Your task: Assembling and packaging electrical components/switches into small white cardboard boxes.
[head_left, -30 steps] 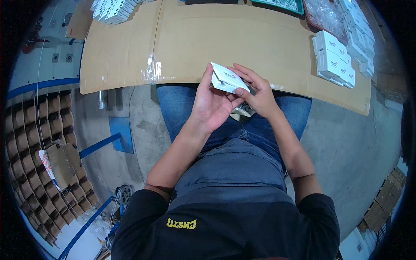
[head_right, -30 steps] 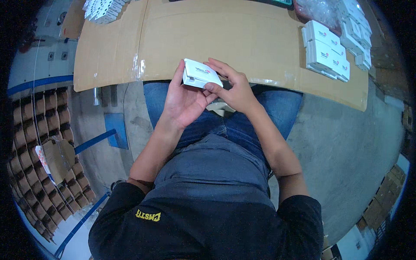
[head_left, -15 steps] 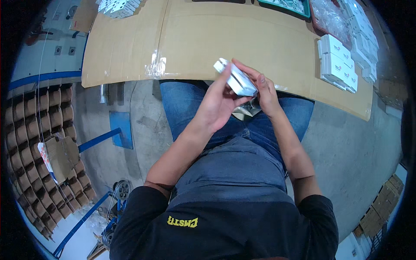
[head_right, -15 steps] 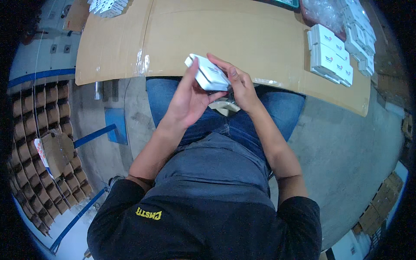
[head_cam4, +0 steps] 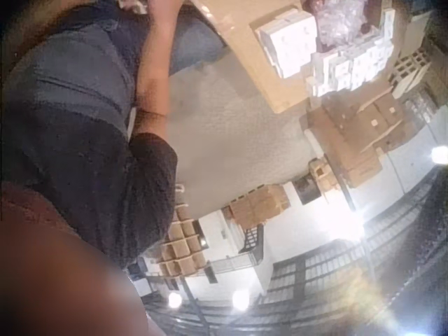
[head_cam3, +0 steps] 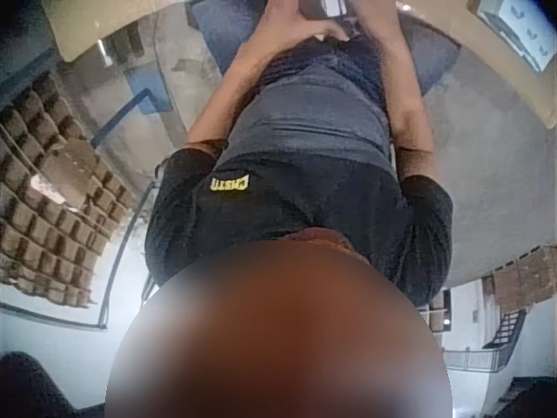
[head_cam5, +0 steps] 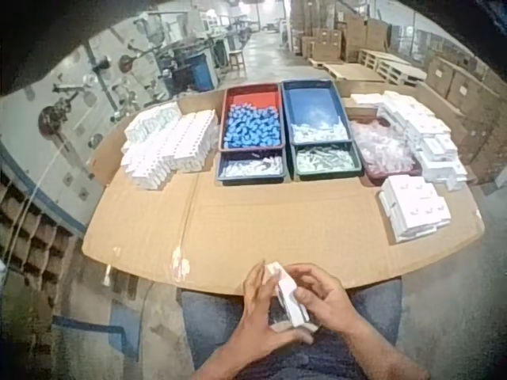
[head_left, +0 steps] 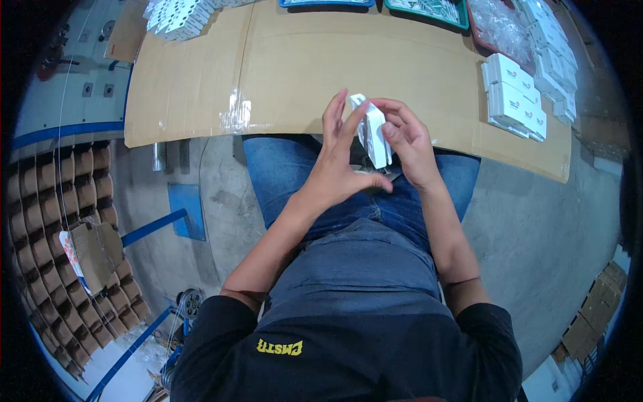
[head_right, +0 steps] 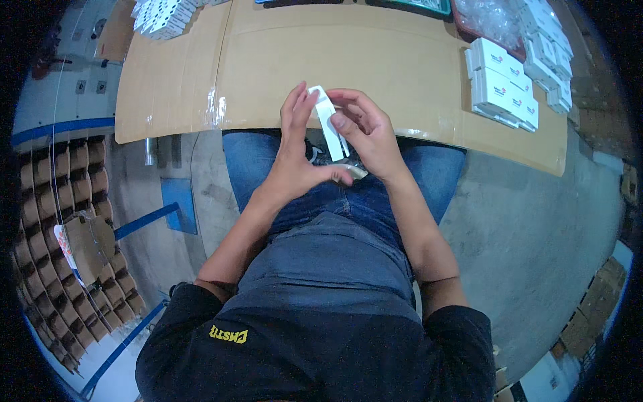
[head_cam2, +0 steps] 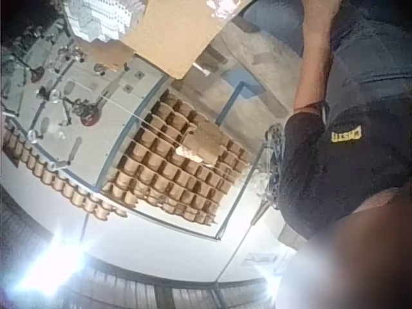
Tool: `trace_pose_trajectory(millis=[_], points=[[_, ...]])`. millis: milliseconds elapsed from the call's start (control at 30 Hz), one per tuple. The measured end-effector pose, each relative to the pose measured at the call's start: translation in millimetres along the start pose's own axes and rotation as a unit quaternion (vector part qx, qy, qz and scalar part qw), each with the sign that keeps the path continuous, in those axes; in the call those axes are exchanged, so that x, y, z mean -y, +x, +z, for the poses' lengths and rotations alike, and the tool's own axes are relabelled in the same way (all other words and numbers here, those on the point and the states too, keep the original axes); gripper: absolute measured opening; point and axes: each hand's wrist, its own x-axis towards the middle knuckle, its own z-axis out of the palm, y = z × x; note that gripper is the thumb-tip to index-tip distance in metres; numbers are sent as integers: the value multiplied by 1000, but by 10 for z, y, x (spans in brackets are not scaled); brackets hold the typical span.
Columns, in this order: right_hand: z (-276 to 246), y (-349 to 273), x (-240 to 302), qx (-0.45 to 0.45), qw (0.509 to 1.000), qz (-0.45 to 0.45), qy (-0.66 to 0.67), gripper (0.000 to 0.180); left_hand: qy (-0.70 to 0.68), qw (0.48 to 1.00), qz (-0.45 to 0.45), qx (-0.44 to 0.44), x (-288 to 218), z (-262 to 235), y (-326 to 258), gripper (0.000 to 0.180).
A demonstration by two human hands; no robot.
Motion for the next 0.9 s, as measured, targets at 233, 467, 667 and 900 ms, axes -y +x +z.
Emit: trace_pose_trajectory(millis=[233, 467, 667, 900], points=[[27, -35, -68, 58, 963, -146, -220, 71, -624, 707, -332, 20, -100, -8, -30, 79], [243, -72, -156, 35, 912, -170, -372, 69, -592, 695, -390, -120, -257, 152, 23, 69], [237, -57, -257, 35, 892, -217, -395, 66, -570, 708, -397, -129, -132, 207, -22, 60], [247, -77, -360, 13, 913, -212, -348, 56, -581, 700, -388, -148, -92, 266, -65, 54]])
